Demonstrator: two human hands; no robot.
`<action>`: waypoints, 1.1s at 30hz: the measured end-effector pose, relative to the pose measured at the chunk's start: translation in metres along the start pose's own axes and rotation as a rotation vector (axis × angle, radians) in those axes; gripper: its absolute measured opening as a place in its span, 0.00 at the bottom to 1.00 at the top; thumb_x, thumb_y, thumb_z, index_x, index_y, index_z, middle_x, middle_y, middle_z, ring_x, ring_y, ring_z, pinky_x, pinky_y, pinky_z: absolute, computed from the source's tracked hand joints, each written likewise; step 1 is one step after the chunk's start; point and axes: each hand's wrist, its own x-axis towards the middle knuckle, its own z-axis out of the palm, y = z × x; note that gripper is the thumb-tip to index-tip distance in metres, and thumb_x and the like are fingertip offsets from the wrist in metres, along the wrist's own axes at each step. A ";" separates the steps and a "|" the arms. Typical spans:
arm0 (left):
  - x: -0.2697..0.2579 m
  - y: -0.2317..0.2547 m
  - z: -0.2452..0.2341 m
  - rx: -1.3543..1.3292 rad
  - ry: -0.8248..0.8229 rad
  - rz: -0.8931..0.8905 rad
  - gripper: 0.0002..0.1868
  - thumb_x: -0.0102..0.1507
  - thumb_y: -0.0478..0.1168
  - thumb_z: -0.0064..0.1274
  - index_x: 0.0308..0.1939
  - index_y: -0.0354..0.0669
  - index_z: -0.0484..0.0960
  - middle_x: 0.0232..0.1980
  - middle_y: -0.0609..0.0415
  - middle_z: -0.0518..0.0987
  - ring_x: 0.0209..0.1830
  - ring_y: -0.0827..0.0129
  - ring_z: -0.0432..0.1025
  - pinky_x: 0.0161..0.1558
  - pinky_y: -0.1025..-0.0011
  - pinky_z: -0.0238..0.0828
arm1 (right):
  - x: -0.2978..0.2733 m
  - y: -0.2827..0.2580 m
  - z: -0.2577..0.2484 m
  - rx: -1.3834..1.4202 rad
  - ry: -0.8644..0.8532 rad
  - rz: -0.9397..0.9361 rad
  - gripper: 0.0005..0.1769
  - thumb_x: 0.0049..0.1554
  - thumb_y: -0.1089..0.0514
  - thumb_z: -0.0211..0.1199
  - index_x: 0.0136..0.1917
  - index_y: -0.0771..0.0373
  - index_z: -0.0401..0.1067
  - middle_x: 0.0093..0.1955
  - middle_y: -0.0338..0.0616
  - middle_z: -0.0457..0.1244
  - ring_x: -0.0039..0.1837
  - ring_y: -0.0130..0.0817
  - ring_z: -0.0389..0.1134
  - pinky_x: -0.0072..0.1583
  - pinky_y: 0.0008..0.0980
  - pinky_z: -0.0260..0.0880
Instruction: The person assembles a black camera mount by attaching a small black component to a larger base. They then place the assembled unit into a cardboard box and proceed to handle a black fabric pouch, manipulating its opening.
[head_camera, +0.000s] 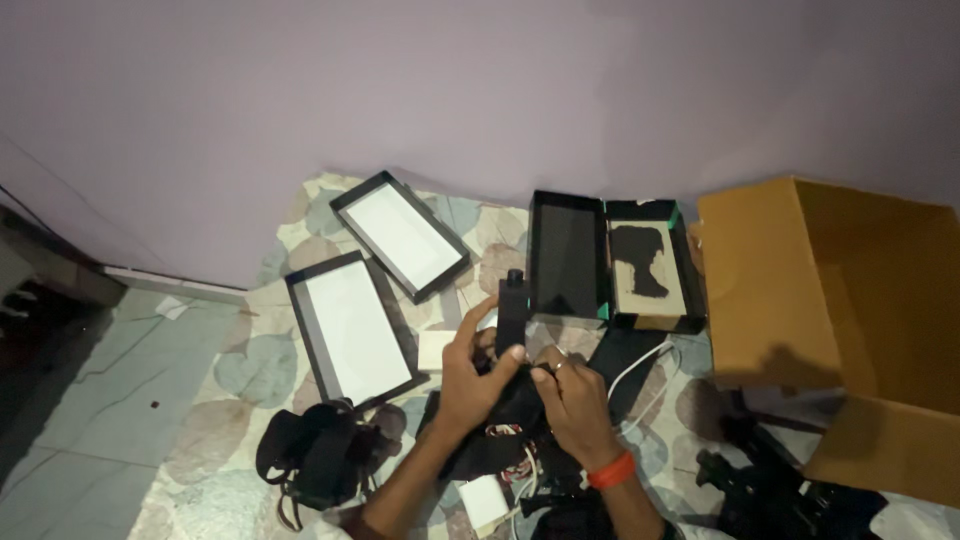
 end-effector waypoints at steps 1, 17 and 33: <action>-0.001 -0.002 -0.002 -0.059 -0.011 -0.053 0.34 0.63 0.38 0.58 0.72 0.37 0.66 0.41 0.55 0.84 0.36 0.79 0.74 0.38 0.80 0.71 | -0.001 0.001 0.000 -0.002 0.008 -0.029 0.13 0.64 0.53 0.55 0.47 0.66 0.70 0.35 0.56 0.64 0.41 0.55 0.68 0.42 0.45 0.64; 0.005 -0.006 0.004 -0.128 0.004 -0.105 0.33 0.67 0.38 0.56 0.75 0.35 0.64 0.43 0.51 0.83 0.38 0.77 0.73 0.42 0.77 0.70 | -0.005 0.021 0.004 0.198 -0.051 0.308 0.18 0.68 0.49 0.56 0.47 0.68 0.70 0.33 0.52 0.58 0.37 0.39 0.61 0.41 0.40 0.62; 0.011 0.074 0.006 -0.576 -0.049 -0.233 0.21 0.69 0.51 0.50 0.59 0.44 0.71 0.54 0.45 0.83 0.51 0.63 0.80 0.57 0.61 0.80 | -0.029 0.066 0.003 0.842 -0.069 0.524 0.32 0.57 0.53 0.64 0.71 0.66 0.63 0.64 0.41 0.65 0.65 0.32 0.65 0.66 0.32 0.65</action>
